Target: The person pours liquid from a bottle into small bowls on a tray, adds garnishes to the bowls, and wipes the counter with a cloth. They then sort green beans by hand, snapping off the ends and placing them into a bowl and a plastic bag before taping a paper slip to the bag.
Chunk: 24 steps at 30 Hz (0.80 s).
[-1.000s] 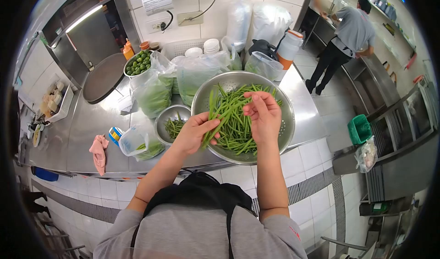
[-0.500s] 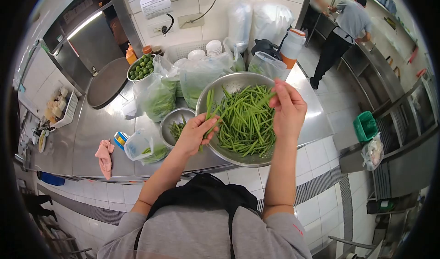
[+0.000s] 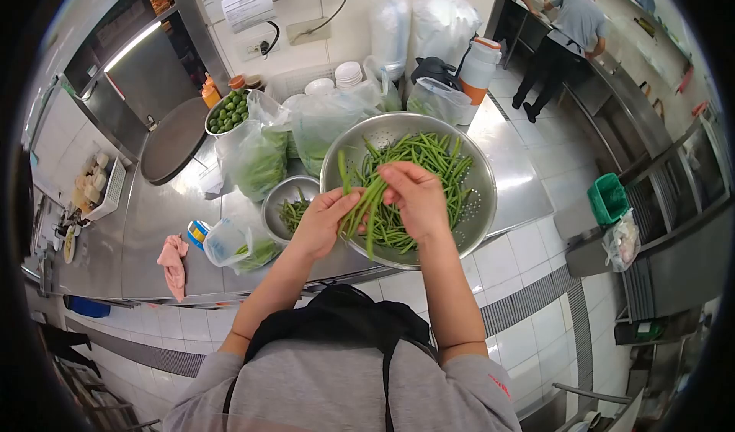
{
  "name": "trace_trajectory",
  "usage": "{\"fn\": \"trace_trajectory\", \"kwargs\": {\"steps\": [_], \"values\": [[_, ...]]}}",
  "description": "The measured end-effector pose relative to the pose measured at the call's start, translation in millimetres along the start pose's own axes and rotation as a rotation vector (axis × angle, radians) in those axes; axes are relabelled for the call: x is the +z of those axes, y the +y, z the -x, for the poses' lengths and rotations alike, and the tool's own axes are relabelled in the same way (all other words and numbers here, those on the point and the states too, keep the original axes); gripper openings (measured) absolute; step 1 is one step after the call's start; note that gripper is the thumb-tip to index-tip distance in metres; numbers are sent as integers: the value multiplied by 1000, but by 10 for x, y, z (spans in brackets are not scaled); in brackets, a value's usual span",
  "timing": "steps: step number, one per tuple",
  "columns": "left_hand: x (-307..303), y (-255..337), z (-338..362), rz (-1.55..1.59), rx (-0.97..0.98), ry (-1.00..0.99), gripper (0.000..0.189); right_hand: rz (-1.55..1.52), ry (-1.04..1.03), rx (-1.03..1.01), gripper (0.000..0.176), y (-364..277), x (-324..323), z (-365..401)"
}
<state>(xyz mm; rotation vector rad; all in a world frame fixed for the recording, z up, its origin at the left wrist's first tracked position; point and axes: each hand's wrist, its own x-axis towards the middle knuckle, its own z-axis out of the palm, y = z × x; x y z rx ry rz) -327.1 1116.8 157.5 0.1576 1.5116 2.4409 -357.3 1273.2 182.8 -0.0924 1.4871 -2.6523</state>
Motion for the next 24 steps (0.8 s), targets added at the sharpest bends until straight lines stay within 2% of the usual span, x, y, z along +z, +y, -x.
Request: {"fn": "trace_trajectory", "kwargs": {"steps": [4, 5, 7, 9, 12, 16, 18, 19, 21, 22, 24], "values": [[-52, 49, 29, -71, -33, 55, 27, 123, -51, -67, 17, -161, -105, -93], [-88, 30, 33, -105, -60, -1, 28, 122, -48, -71, 17, -173, -89, -101], [-113, 30, 43, -139, -92, -66, 29, 326, -163, -22, 21, -192, -3, -85], [-120, 67, 49, -267, -149, -182, 29, 307, -212, 14, 23, -198, 35, -91], [-125, 110, 75, -303, -187, -178, 28, 317, -247, 87, 16, -203, 73, -73], [-180, 156, 101, -263, -187, -143, 29, 396, -67, -90, 14, -270, 13, -53], [-259, 145, 109, -252, -124, -44, 30, 344, 58, -238, 12, -474, -54, 16], [-312, 140, 103, -246, -126, -30, 30, 337, 37, -316, 12, -549, -143, 34], [-400, 150, 65, 157, 2, 73, 34, 648, 93, -406, 13, -622, -177, 118], [-383, 176, 50, 203, 12, 59, 38, 649, 88, -404, 13, -561, -114, 151], [-247, 211, 32, 296, 1, 25, 39, 1203, -83, -964, 18, -329, 109, 230]]}}
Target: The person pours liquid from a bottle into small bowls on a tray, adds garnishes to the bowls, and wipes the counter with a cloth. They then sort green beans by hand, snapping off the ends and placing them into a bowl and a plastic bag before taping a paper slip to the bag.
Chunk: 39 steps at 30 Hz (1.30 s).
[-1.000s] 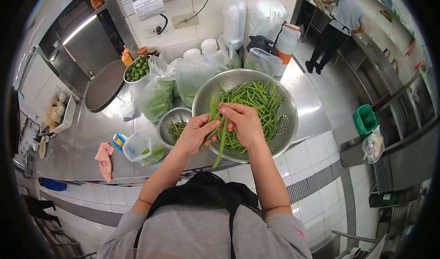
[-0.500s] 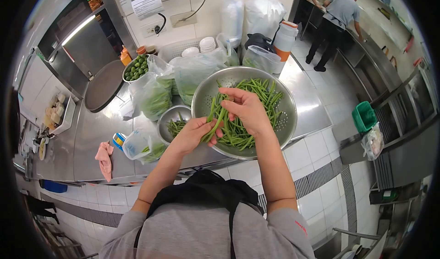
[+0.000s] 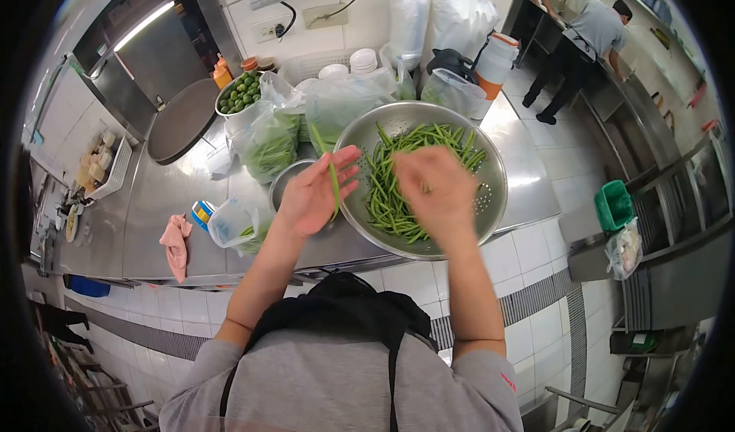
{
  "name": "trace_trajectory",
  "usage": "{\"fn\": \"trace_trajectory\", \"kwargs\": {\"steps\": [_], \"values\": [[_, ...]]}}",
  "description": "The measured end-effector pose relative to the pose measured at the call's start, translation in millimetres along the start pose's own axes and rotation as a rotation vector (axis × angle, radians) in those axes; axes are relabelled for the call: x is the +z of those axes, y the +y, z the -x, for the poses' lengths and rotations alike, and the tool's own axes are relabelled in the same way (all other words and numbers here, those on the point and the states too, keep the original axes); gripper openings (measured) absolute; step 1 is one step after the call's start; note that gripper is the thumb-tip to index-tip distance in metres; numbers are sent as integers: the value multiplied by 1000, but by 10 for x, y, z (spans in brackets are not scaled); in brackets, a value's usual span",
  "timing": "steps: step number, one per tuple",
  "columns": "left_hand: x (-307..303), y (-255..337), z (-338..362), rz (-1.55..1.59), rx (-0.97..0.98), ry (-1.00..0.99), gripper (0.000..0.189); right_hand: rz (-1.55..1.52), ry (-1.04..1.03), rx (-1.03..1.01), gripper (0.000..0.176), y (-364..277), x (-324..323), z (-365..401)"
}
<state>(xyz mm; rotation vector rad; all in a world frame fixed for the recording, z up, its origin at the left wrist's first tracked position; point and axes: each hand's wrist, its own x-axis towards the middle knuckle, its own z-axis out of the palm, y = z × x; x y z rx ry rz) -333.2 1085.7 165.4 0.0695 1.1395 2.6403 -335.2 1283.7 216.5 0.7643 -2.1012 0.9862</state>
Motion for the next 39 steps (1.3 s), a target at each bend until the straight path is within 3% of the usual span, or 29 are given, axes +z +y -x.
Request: {"fn": "trace_trajectory", "kwargs": {"steps": [2, 4, 11, 13, 14, 16, 17, 18, 20, 21, 23, 24, 25, 26, 27, 29, 31, 35, 37, 39], "values": [[141, -18, -31, 91, -21, -41, 40, 34, -38, -335, 29, -11, 256, 223], [223, -46, -27, 183, -20, -7, 40, -35, -69, -455, 32, -72, 365, 311], [270, -148, 28, 173, -76, 66, 39, -111, -105, -531, 34, -93, 357, 357], [128, -72, 107, -155, -65, 46, 38, 133, 103, -402, 32, -159, 143, 183], [95, 65, 202, -396, 22, 68, 39, -6, 14, -140, 27, -147, -52, 50], [29, 416, 376, -987, 239, 184, 41, -419, -90, 152, 18, -55, -287, -75], [14, 501, 427, -1323, 374, 287, 41, -414, -88, 167, 18, -58, -288, -88], [89, 517, 430, -1316, 362, 285, 41, -522, -226, 160, 18, -88, -277, -114], [234, 503, 406, -1263, 777, -40, 41, -708, -421, 67, 19, -141, -137, -118], [251, 452, 403, -1260, 771, -37, 41, -709, -426, 72, 19, -188, -57, -111], [260, 326, 396, -1073, 150, -540, 32, -853, -433, 178, 17, -255, 55, -89], [218, 216, 399, -1071, 148, -538, 32, -838, -435, 220, 17, -225, 90, -98], [137, 71, 403, -668, -27, -431, 23, -837, -434, 220, 17, -138, 146, -111], [65, -27, 397, -264, -195, -317, 17, -797, -447, 388, 13, -8, 216, -103], [7, -60, 395, -261, -200, -318, 17, -753, -460, 560, 10, 122, 277, -69], [-99, -80, 402, -84, -184, -109, 20, 64, -875, 466, 20, 409, 337, 32], [-151, -75, 401, 17, -168, -49, 22, 332, -1285, 268, 36, 531, 403, 310], [-328, -153, 418, 227, -120, 18, 23, 293, -1234, 254, 33, 566, 276, 495], [-328, -179, 409, 138, -122, 105, 25, 307, -896, 309, 26, 331, -27, 243], [-236, -219, 411, 41, -135, 192, 28, 174, -796, 353, 23, 57, -188, 107]]}}
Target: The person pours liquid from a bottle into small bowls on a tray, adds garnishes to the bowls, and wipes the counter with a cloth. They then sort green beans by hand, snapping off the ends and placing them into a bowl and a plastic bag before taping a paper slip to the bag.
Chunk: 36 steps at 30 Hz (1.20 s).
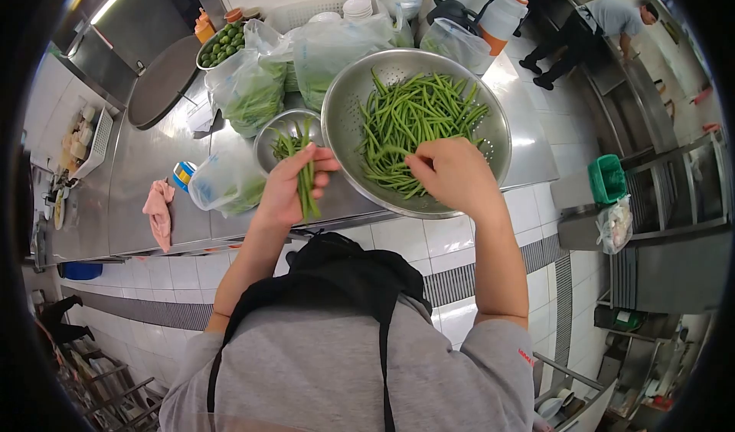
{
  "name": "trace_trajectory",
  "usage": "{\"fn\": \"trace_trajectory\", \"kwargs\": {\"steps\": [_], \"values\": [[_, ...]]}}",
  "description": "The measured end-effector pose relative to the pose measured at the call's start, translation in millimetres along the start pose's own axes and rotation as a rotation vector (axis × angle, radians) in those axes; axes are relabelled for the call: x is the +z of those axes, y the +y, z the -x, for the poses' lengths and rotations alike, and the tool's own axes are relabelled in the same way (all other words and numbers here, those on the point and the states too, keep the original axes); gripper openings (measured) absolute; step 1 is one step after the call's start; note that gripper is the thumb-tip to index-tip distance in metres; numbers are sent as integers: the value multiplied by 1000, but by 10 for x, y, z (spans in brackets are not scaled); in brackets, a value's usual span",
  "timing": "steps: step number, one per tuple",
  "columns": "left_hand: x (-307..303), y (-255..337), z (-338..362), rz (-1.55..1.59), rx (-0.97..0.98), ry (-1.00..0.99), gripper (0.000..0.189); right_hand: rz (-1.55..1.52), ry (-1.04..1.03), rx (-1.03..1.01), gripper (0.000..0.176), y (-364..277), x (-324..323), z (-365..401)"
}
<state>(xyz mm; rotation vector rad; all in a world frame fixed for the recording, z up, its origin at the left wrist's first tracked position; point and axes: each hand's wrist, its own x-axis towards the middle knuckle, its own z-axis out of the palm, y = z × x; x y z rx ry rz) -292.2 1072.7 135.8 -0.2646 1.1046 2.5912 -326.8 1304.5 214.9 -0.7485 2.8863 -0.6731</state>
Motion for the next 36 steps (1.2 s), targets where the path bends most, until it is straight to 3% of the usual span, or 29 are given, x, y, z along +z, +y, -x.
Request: {"fn": "trace_trajectory", "kwargs": {"steps": [2, 4, 5, 8, 10, 12, 13, 15, 17, 18, 20, 24, 25, 26, 28, 29, 30, 32, 34, 35, 36], "values": [[217, -27, 12, -35, -26, 3, 35, -147, 84, -4, 21, -112, 51, 52], [182, -104, -52, -45, -56, -94, 37, -86, 311, -246, 10, -168, 311, 38], [241, -139, -70, -18, -20, -88, 35, -86, 312, -246, 10, -196, 407, 35], [235, -165, -99, 41, 70, -63, 29, -90, 147, -341, 14, -247, 504, 18], [178, -146, -111, 75, 119, -44, 25, -285, -5, -367, 16, -235, 403, -37], [112, -63, -91, 226, 56, -93, 18, -350, -62, -109, 12, -27, 277, -147], [172, -78, -105, 228, 57, -96, 18, -257, -109, -107, 13, -3, 268, -214], [390, -175, -160, 452, 150, 151, 14, -163, -159, -104, 14, 2, 398, -286], [536, -239, -321, 509, 265, 162, 13, -60, 155, -323, 18, -96, 721, -389], [565, -235, -400, 557, 378, 175, 12, -59, 143, -322, 18, -214, 754, -380], [475, 28, -669, 593, 327, 141, 13, 125, 465, -46, 16, -418, 705, -434], [374, 252, -692, 602, 303, 159, 13, -33, 372, -78, 14, -166, 529, -588], [400, 198, -641, 506, 288, 218, 12, -536, 569, -150, 18, -395, 305, -527], [443, 179, -692, 521, 293, 218, 12, -526, 559, -157, 18, -498, 314, -522], [479, 168, -765, 365, 271, 386, 15, -402, 517, -577, 19, -669, 404, -526], [408, 234, -752, 366, 276, 391, 15, -343, 538, -594, 14, -637, 447, -559], [280, 364, -702, 328, 336, 285, 17, -344, 535, -603, 14, -587, 442, -565], [-11, 636, -540, 254, 451, 81, 20, -314, 643, -353, 11, -408, 369, -506], [-130, 915, -124, -253, 564, 265, 21, -290, 632, -201, 9, -210, 329, -351], [-178, 971, 28, -250, 556, 288, 21, -248, 563, -151, 7, -223, 342, -245], [-227, 995, 174, -302, 556, 269, 21, -280, 460, -239, 6, -273, 465, -168]]}}
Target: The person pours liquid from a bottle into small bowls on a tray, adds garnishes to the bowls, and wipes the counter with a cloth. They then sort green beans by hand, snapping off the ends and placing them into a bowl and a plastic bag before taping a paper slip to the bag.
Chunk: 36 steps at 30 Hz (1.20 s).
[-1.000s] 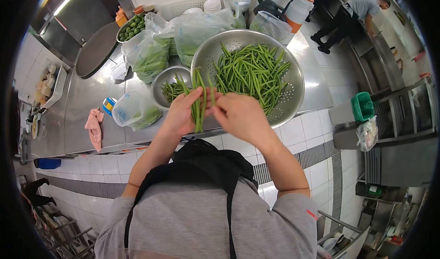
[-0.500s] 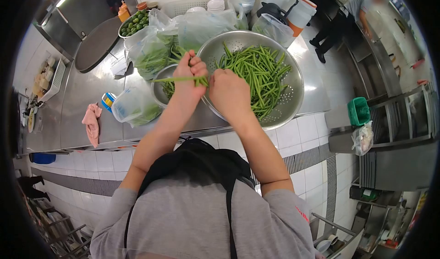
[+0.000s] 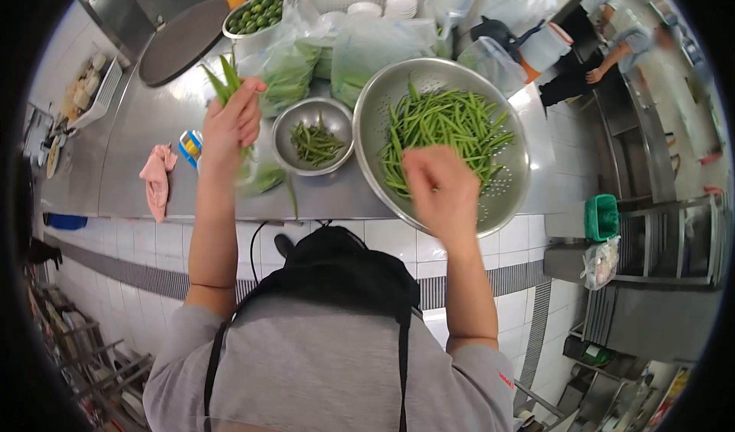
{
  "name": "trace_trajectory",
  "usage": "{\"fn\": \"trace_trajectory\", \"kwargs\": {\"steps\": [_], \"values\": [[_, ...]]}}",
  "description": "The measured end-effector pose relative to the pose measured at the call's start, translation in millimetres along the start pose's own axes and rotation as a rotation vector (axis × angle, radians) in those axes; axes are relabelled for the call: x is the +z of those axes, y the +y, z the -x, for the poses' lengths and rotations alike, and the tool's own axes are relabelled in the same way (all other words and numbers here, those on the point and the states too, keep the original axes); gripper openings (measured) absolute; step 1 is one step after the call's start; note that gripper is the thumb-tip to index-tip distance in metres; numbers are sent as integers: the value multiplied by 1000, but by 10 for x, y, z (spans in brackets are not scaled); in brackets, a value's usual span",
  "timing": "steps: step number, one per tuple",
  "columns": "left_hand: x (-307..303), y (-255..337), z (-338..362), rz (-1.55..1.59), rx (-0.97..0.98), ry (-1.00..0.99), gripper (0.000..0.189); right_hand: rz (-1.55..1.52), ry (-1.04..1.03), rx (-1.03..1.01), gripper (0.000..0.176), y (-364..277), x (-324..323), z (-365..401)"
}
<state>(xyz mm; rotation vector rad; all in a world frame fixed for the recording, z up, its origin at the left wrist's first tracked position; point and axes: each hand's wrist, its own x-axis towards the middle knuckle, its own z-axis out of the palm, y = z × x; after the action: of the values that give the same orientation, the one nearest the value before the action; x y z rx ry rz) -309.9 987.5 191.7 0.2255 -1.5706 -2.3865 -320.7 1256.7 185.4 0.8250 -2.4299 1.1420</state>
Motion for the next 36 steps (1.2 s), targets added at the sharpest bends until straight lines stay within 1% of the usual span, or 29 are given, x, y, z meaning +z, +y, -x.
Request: {"fn": "trace_trajectory", "kwargs": {"steps": [1, 2, 3, 4, 5, 6, 7, 8, 9, 10, 12, 14, 16, 17, 18, 20, 21, 23, 24, 26, 27, 28, 30, 31, 32, 33, 34, 35, 36], "values": [[-112, 21, 109, -46, 10, -27, 21, -67, -109, -63, 6, -69, 145, 131], [-247, -7, 216, -58, -2, 6, 21, -169, -266, -38, 7, -175, 337, 280], [-378, -53, 306, 40, -54, -40, 21, -300, -407, 20, 7, -277, 537, 409], [-478, -97, 372, 142, -98, -93, 20, -264, -419, -151, 9, -130, 879, 547], [-543, -151, 449, 208, -123, -101, 20, -199, -567, -29, 14, -116, 1107, 545], [-600, -227, 523, 207, -131, -87, 20, -81, -547, 3, 18, -89, 1402, 529], [-651, -307, 577, 216, -196, -12, 20, 41, -518, 35, 23, -43, 1638, 528], [-702, -370, 619, 226, -256, 61, 20, 38, -520, 35, 23, 8, 1749, 555], [-751, -381, 672, 264, -305, 36, 20, 52, -531, 67, 25, 41, 1844, 538], [-775, -407, 698, 260, -302, 36, 20, 66, -542, 101, 27, 80, 1927, 519], [-789, -491, 807, 308, -291, 113, 20, 17, -551, 147, 25, 173, 1971, 557], [-773, -538, 839, 348, -281, 136, 21, -33, -572, 191, 23, 228, 1884, 641], [-680, -497, 811, 187, -251, 253, 22, -394, -678, 403, 19, 140, 1631, 558], [-782, -511, 823, 165, -215, 112, 23, -470, -725, 495, 14, 53, 1491, 507], [-742, -511, 814, 163, -216, 118, 23, -474, -729, 495, 14, -10, 1376, 465], [-539, -540, 772, -166, -56, -25, 23, -472, -718, 494, 13, -101, 1195, 391], [-445, -551, 772, -165, -59, -23, 23, -472, -721, 497, 13, -139, 1133, 347], [-256, -575, 788, -753, 54, -336, 21, -391, -610, 159, 10, -199, 1022, 272], [-175, -601, 782, -752, 56, -347, 21, -386, -601, 165, 10, -221, 978, 230], [-60, -656, 764, -728, -164, -331, 19, -297, -493, 106, 13, -233, 917, 161], [-47, -774, 710, -573, -65, -275, 19, -454, -488, 237, 17, -214, 911, 168], [-84, -831, 712, -569, -65, -284, 19, -448, -483, 241, 17, -208, 859, 164], [-146, -813, 687, -327, -369, -233, 21, -583, -317, 244, 21, -169, 701, 130], [-128, -800, 710, -213, -434, -197, 21, -556, -141, 184, 25, -87, 640, 120], [-111, -786, 731, -201, -428, -227, 21, -411, -42, 174, 19, 8, 476, 64], [-107, -769, 760, -79, -483, -179, 21, -299, 53, 209, 13, 57, 288, -40], [-106, -764, 778, 40, -540, -131, 23, -158, 74, 241, 9, 232, 119, -119], [-103, -772, 791, 47, -541, -163, 23, -63, 76, 288, 7, 372, -14, -250], [-106, -776, 799, 76, -559, -160, 24, 72, -42, 318, 12, 561, -138, -378]]}}
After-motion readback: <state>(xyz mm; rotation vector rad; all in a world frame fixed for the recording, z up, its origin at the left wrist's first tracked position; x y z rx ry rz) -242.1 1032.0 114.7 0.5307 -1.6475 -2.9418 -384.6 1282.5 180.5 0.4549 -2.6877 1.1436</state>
